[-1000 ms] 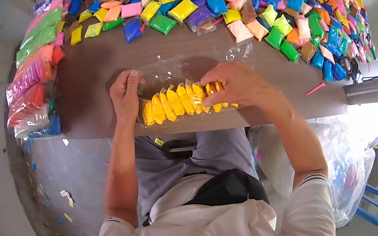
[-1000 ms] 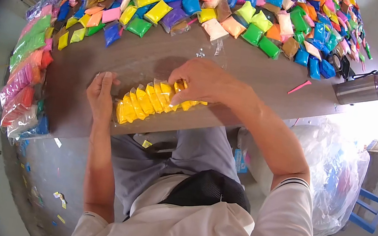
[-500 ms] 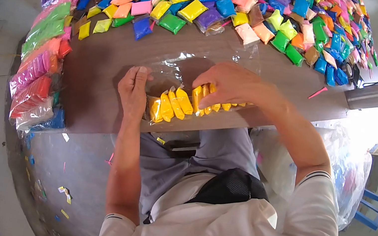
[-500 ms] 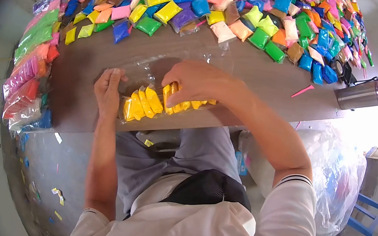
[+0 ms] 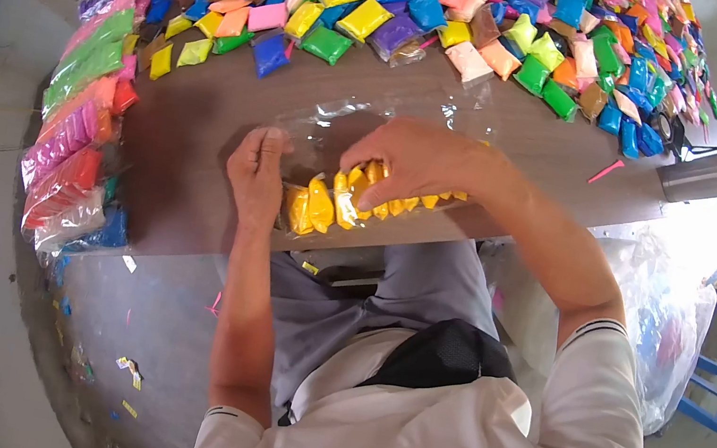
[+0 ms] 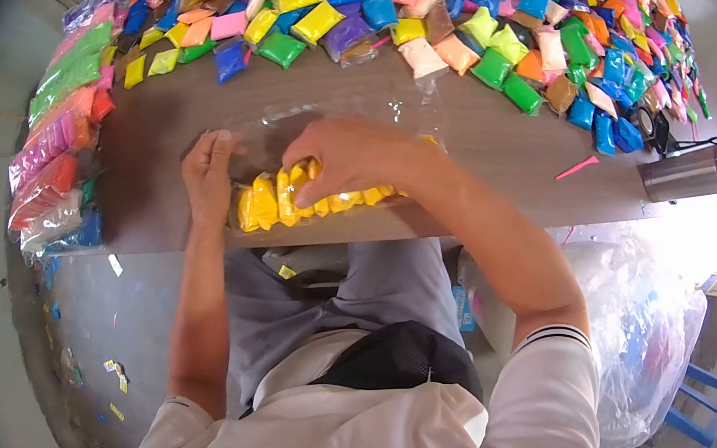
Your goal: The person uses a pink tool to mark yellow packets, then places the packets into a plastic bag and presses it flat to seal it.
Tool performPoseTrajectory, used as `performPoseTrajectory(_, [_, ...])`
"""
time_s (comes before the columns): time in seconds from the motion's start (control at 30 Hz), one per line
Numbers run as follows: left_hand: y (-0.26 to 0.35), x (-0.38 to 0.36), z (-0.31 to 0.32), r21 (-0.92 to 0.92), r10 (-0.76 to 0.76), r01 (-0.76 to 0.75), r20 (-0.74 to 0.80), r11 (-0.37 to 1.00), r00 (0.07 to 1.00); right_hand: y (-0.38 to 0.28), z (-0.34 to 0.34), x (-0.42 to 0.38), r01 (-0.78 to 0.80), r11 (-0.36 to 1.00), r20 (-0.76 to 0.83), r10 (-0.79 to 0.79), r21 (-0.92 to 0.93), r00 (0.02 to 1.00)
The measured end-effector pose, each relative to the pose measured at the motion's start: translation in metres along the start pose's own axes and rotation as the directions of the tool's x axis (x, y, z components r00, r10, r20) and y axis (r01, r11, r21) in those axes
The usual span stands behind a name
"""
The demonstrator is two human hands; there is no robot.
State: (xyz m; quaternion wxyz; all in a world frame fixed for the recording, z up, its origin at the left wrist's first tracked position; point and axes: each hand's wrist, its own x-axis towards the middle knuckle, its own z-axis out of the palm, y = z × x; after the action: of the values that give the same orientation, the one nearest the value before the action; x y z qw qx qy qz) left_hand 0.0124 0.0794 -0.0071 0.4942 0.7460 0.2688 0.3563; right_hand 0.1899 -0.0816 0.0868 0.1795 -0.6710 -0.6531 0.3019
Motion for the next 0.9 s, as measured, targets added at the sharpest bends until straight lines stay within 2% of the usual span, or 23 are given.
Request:
performPoseTrajectory(0.07, [-0.003,0.001,-0.001,0.011,-0.015,0.015,0.005,1.0,1.0,0.015,0.0,-0.014,0.028,1.0,-0.232,-0.028,-0.004,0.972])
performPoseTrajectory(0.17, [-0.003,0.0,-0.001,0.006,-0.036,0.036,0.003,0.999,0.999,0.012,-0.04,-0.042,-0.161,0.925,-0.266,0.26,0.343,0.928])
performPoseTrajectory(0.27, [-0.002,0.001,-0.001,0.007,-0.028,0.028,0.002,1.0,1.0,0.056,-0.043,-0.065,-0.072,0.881,-0.285,0.228,0.468,0.931])
performPoseTrajectory(0.37, [-0.002,0.0,0.0,-0.004,-0.02,0.02,0.001,1.0,1.0,0.06,-0.032,-0.083,-0.193,0.901,-0.236,0.3,0.388,0.924])
performPoseTrajectory(0.47, [-0.002,0.0,0.0,-0.026,-0.008,0.008,-0.003,1.0,1.0,0.051,-0.017,-0.092,-0.185,0.975,-0.299,0.215,0.126,0.93])
performPoseTrajectory(0.57, [-0.003,0.0,-0.001,0.005,0.006,-0.006,-0.001,1.0,1.0,0.045,-0.015,-0.09,-0.33,0.943,-0.133,0.333,0.043,0.933])
performPoseTrajectory(0.67, [-0.002,0.0,0.001,0.003,-0.004,0.004,-0.008,1.0,1.0,0.031,-0.013,-0.089,-0.257,0.965,-0.279,0.263,0.057,0.924])
performPoseTrajectory(0.77, [-0.001,0.0,0.001,0.033,-0.004,0.004,-0.005,0.999,1.0,0.02,0.001,-0.082,-0.132,0.983,-0.463,0.057,-0.13,0.885])
performPoseTrajectory(0.87, [-0.004,0.001,0.001,-0.002,0.001,-0.001,-0.003,1.0,1.0,0.028,0.014,-0.069,-0.08,0.993,-0.301,0.05,-0.09,0.952])
performPoseTrajectory(0.9, [-0.004,0.001,0.001,0.009,0.001,-0.001,-0.002,1.0,1.0,0.03,0.015,-0.068,-0.102,0.993,-0.297,0.082,-0.053,0.951])
